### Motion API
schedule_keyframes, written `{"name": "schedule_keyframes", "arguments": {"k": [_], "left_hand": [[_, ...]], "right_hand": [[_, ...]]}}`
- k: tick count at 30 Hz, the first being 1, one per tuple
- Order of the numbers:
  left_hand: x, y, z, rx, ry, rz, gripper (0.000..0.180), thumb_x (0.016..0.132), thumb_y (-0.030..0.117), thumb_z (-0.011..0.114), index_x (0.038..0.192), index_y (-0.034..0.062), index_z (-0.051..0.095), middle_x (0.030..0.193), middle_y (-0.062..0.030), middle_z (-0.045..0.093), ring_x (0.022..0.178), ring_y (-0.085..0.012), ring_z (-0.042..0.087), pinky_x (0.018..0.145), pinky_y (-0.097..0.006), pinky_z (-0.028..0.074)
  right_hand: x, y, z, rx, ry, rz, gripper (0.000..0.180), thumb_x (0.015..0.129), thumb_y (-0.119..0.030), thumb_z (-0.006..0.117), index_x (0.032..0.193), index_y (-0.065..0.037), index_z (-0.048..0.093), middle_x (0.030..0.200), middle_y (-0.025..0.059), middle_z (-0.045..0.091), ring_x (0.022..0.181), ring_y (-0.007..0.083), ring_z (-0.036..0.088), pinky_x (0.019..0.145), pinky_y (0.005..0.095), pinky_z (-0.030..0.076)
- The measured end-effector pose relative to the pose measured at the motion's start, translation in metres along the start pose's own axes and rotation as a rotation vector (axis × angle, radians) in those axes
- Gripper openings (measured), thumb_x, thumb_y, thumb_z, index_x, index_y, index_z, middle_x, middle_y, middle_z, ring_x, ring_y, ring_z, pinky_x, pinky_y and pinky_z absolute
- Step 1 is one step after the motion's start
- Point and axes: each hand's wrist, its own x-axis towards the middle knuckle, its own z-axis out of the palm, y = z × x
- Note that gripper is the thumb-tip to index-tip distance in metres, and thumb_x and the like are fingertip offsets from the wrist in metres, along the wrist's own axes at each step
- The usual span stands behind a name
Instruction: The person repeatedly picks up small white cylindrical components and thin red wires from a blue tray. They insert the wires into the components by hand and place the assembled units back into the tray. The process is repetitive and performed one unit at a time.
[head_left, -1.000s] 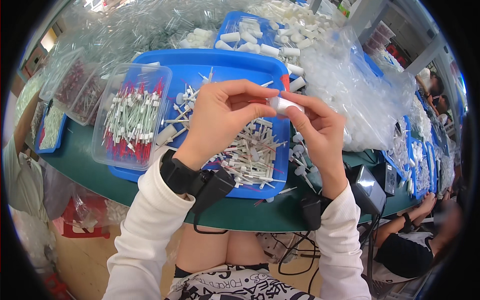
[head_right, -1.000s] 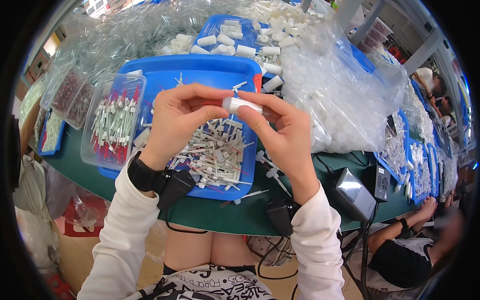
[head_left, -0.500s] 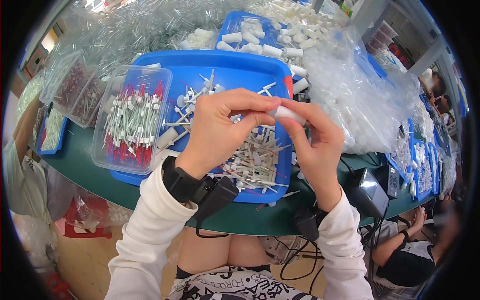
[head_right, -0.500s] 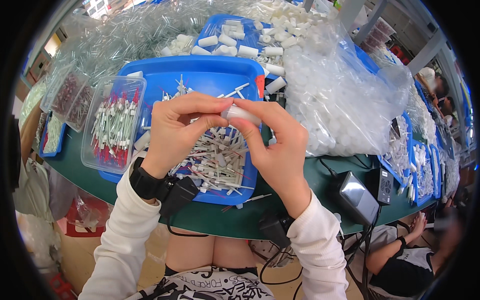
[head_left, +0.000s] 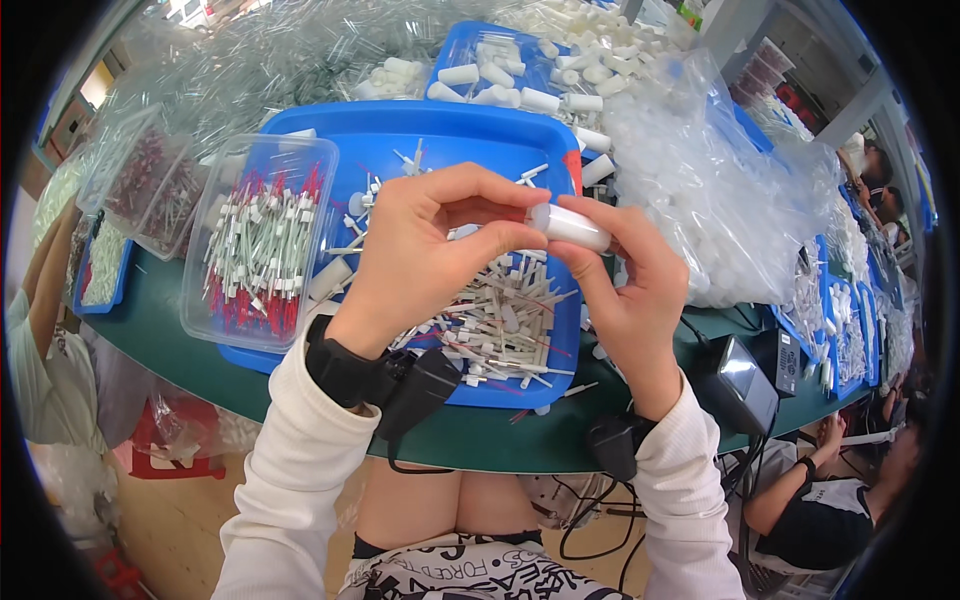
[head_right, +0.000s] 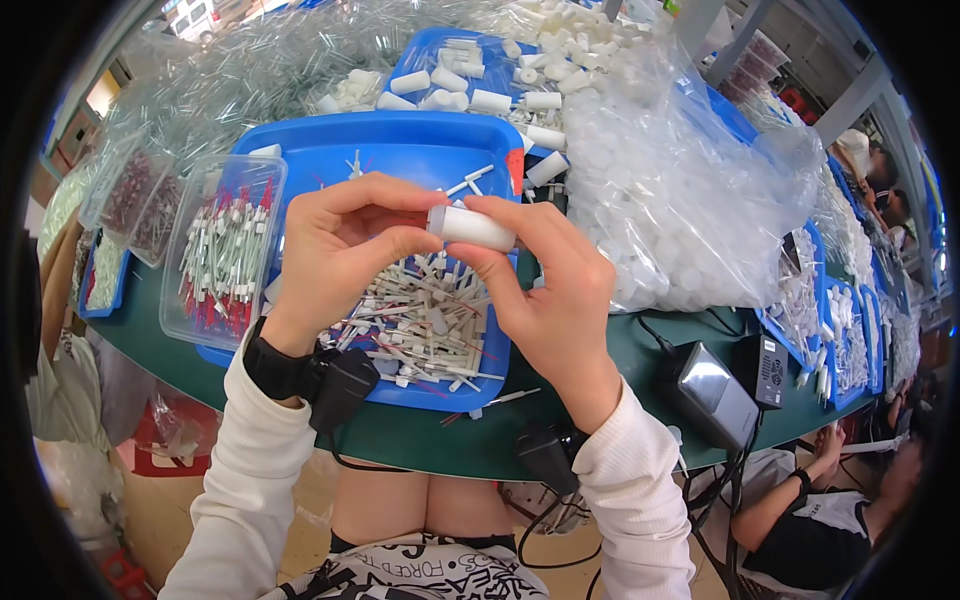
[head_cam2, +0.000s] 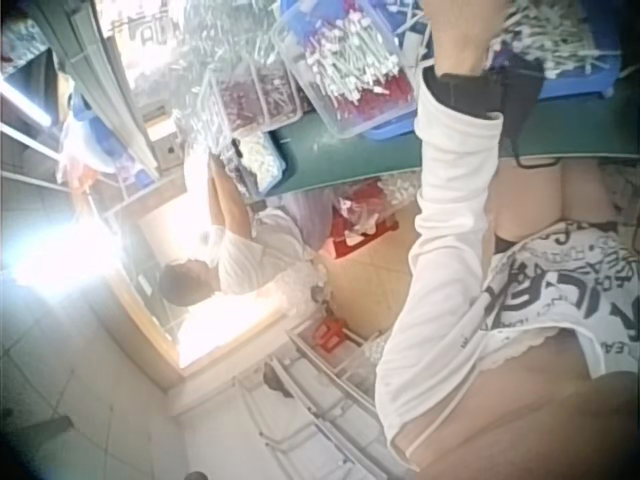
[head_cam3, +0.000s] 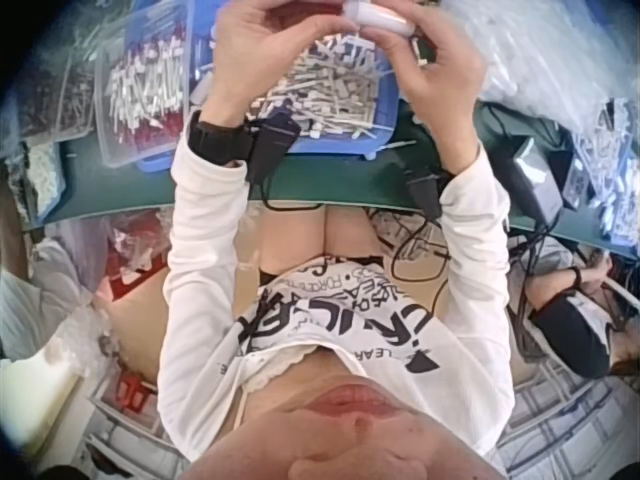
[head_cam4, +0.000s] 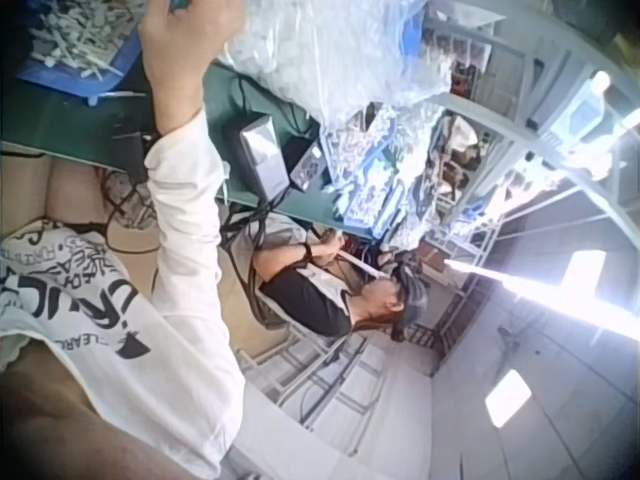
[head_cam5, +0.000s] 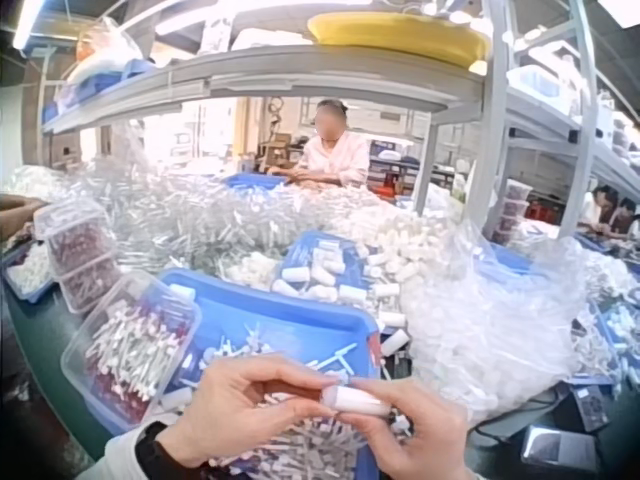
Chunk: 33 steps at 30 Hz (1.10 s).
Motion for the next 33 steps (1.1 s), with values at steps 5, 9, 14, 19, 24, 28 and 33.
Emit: {"name": "schedule_keyframes", "arguments": {"k": [5,9,14,19,24,28,33], "left_hand": [[0.0,0.0,-0.004,0.12,-0.043,0.083,0.025,0.07,-0.012,0.062,0.093,-0.0033,0.064,0.092,-0.0131,0.063,0.083,-0.0166,0.06,0.075,-0.028,0.05],[-0.001,-0.004,-0.001,0.15,-0.024,0.125,0.025,0.071,-0.012,0.061,0.093,-0.0025,0.065,0.091,-0.0125,0.064,0.083,-0.0164,0.06,0.074,-0.028,0.05],[-0.002,-0.004,0.005,-0.019,0.038,0.059,0.026,0.072,-0.012,0.061,0.096,-0.0032,0.063,0.093,-0.0131,0.063,0.089,-0.0178,0.06,0.077,-0.028,0.05],[0.0,-0.006,0.008,-0.081,0.068,0.137,0.026,0.071,-0.012,0.062,0.095,-0.0048,0.062,0.098,-0.0147,0.062,0.092,-0.0198,0.06,0.082,-0.03,0.05],[0.0,-0.001,0.006,-0.094,0.045,0.007,0.026,0.069,-0.013,0.062,0.093,-0.0051,0.062,0.095,-0.0153,0.062,0.091,-0.0202,0.06,0.081,-0.031,0.051],[0.0,-0.003,0.0,0.009,-0.012,0.102,0.025,0.068,-0.014,0.063,0.091,-0.0046,0.063,0.093,-0.0152,0.062,0.087,-0.0197,0.06,0.077,-0.03,0.051],[-0.002,-0.006,-0.002,0.078,-0.034,0.158,0.029,0.067,-0.015,0.063,0.093,-0.0032,0.064,0.094,-0.0157,0.063,0.084,-0.0194,0.061,0.074,-0.029,0.052]], "right_hand": [[-0.003,0.001,0.003,0.016,0.016,0.007,0.024,0.069,-0.005,0.071,0.091,-0.003,0.064,0.079,0.0092,0.063,0.067,0.0184,0.06,0.059,0.0257,0.046],[-0.003,0.003,0.005,-0.038,0.013,-0.042,0.026,0.068,-0.005,0.071,0.093,-0.004,0.065,0.079,0.0094,0.063,0.067,0.0189,0.06,0.059,0.0264,0.046],[0.003,-0.002,0.002,-0.122,0.028,-0.146,0.03,0.069,-0.004,0.07,0.098,-0.005,0.065,0.083,0.0102,0.062,0.068,0.0189,0.06,0.06,0.0265,0.046],[-0.004,-0.001,0.004,0.367,-0.033,0.279,0.026,0.078,-0.005,0.065,0.103,0.0,0.061,0.092,0.0094,0.063,0.079,0.0143,0.062,0.066,0.024,0.049],[-0.004,-0.003,0.002,0.292,-0.074,0.215,0.024,0.081,-0.005,0.062,0.103,0.004,0.058,0.092,0.0104,0.063,0.081,0.0134,0.061,0.069,0.0239,0.049],[-0.006,-0.006,0.004,0.327,-0.056,0.213,0.022,0.081,-0.003,0.061,0.101,0.005,0.058,0.091,0.0113,0.063,0.081,0.0134,0.061,0.069,0.0238,0.049],[-0.007,-0.004,0.004,0.373,-0.062,0.225,0.021,0.08,-0.002,0.061,0.101,0.004,0.059,0.091,0.0107,0.063,0.081,0.0134,0.061,0.069,0.023,0.049]]}}
